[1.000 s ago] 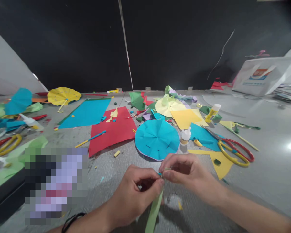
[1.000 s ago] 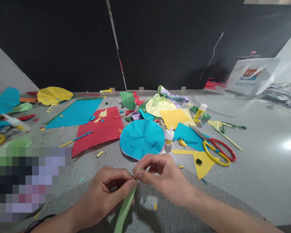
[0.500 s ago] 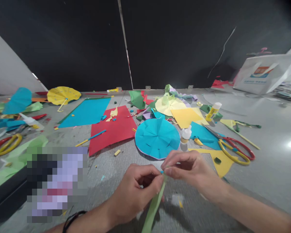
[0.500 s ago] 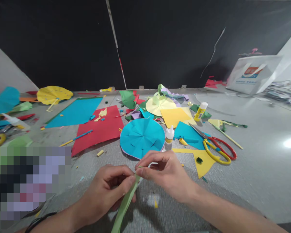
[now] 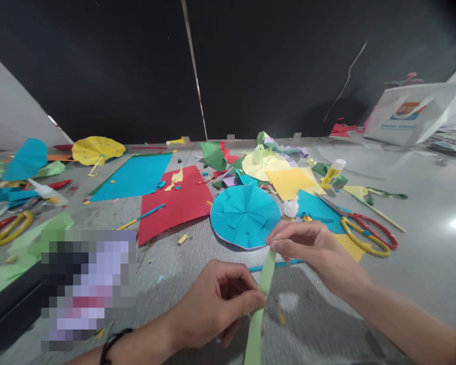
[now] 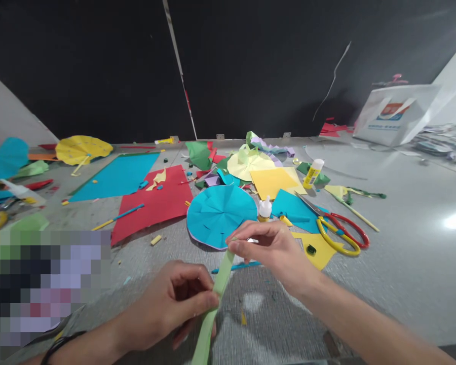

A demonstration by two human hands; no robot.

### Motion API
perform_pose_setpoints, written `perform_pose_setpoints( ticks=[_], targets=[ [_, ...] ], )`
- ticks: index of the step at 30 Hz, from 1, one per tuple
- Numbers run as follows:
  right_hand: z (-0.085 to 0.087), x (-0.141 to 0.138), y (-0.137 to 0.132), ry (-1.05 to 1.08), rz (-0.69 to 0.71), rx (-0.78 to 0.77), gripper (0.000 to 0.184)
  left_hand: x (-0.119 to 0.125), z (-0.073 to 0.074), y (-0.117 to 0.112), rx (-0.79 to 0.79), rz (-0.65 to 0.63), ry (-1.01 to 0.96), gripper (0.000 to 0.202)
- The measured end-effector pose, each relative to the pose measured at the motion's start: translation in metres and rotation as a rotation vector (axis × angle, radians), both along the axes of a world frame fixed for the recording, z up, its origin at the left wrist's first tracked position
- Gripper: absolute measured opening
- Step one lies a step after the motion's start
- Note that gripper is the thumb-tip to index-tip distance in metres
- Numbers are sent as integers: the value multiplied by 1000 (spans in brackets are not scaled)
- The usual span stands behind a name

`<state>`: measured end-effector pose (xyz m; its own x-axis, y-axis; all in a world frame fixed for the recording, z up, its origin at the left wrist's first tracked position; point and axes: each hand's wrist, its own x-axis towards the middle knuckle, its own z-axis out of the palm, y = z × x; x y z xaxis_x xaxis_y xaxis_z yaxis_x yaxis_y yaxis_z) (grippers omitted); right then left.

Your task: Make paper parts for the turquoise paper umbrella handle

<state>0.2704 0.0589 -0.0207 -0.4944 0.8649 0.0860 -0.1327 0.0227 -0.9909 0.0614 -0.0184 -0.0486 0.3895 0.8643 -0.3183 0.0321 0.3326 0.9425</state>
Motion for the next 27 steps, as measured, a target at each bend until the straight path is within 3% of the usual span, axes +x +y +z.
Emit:
perform_pose_setpoints(
  ticks=[9, 14, 23, 27],
  targets=[
    [1, 2, 1, -12, -3, -5, 11, -1, -7, 5, -81, 0, -118, 44],
    [3, 8, 8, 0, -41, 5, 11, -3, -8, 5, -173, -196, -93, 41],
    [8, 13, 9, 2, -74, 9, 14, -8, -14, 3, -234, -332, -81, 38],
    [9, 17, 15, 7, -119, 2, 15, -7, -22, -4, -165, -384, -17, 27]
  ],
)
